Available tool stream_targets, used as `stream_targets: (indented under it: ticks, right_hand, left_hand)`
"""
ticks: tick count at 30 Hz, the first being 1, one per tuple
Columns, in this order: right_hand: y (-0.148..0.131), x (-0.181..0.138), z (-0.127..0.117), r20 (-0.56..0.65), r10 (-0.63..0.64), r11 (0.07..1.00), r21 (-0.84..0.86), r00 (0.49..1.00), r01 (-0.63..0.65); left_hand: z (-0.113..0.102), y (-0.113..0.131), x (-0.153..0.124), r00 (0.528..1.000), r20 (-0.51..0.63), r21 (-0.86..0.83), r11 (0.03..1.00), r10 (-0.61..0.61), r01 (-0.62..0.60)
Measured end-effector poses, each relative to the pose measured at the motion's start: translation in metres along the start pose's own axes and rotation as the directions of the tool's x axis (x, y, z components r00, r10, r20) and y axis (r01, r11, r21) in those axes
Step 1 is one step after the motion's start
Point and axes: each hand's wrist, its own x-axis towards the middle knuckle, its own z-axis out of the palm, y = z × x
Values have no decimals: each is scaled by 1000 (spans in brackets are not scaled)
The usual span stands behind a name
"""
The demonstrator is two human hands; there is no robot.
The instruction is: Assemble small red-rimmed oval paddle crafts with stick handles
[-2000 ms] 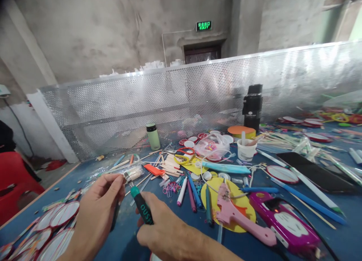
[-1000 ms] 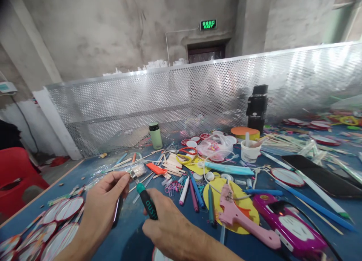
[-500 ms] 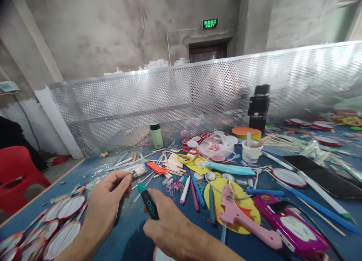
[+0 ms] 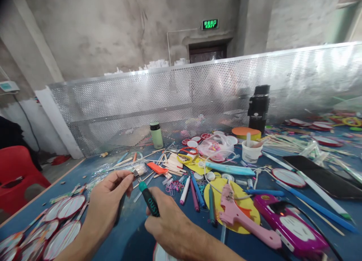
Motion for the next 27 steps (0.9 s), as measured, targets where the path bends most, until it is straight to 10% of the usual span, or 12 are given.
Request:
stream_targets:
  ticks: [15,27]
  right_hand:
    - [6,2,1,17,-24,1000,20,1000,24]
    - [29,4,13,-200,-350,768,-621,915,157]
  left_hand:
    - [-4,-4,7,997,63,53,997,46,-49]
    - [-3,5,-1,997,80,-113,994,15,-6]
